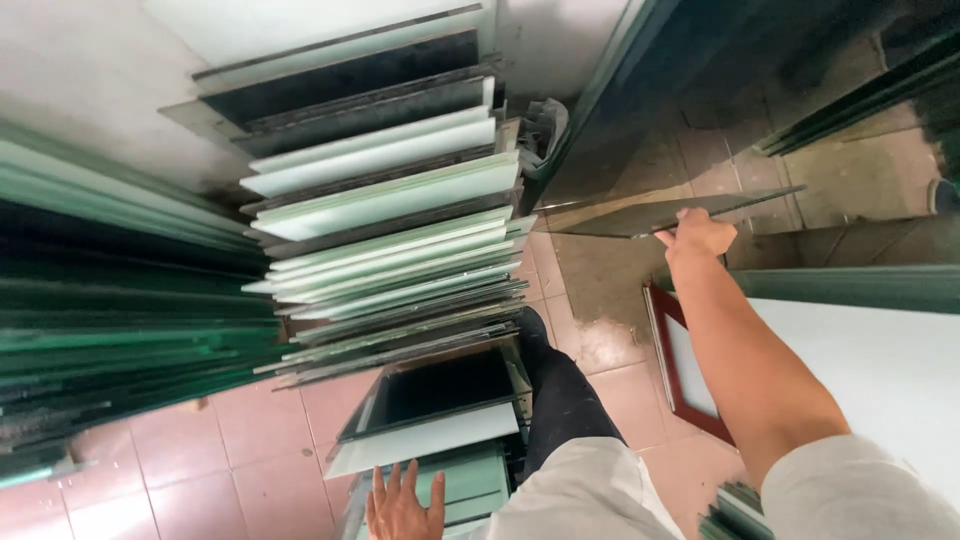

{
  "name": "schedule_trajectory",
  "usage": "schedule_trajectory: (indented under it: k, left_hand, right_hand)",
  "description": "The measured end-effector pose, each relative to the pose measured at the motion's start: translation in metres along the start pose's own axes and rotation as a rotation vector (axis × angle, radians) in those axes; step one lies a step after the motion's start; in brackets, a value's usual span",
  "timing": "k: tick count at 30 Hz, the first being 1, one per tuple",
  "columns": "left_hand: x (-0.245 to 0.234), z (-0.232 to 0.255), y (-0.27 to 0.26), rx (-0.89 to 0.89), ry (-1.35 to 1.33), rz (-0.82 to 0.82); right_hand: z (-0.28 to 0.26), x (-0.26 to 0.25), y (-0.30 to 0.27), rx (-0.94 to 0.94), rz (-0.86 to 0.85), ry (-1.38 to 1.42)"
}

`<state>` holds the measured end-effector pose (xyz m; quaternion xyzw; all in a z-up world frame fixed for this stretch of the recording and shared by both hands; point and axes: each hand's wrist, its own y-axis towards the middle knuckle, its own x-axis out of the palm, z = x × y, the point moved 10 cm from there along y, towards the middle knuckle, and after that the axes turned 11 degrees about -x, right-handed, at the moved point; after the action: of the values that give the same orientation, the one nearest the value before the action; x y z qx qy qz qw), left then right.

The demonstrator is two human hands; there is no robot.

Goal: Sorting and organizing glass sheets in a storage facility, including moving sheets between stacks and measuring them.

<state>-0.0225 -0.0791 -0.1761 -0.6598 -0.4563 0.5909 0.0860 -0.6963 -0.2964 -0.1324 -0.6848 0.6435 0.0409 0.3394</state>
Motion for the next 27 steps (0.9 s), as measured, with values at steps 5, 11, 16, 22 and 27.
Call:
schedule_trajectory:
  k: [5,11,16,22,27]
  left_hand:
    - [-0.026,0.010,-0.015,0.047,0.047,-0.052]
    - [-0.032,0.014,-0.024,0.077,0.010,-0.104]
    - [-0.031,0.011,-0.026,0.056,0.025,-0.183]
    - [-0.033,0.010,-0.027,0.014,0.021,-0.159]
    - [-0.017,0.004,-0.021,0.015,-0.002,-0.099]
  right_hand:
    - [-0.013,0.049,-0.014,0.086,-0.146,-0.058]
    - [-0.032,0.113,0.015,0.115,-0.315,0.110]
    - [-0.048,0.134,0.009,0.104,-0.391,0.052]
    - [-0.059,0.152,0.019,0.099,-0.406,0.054]
    - [-0.074,0.171,0.030,0.053,-0.399,0.084]
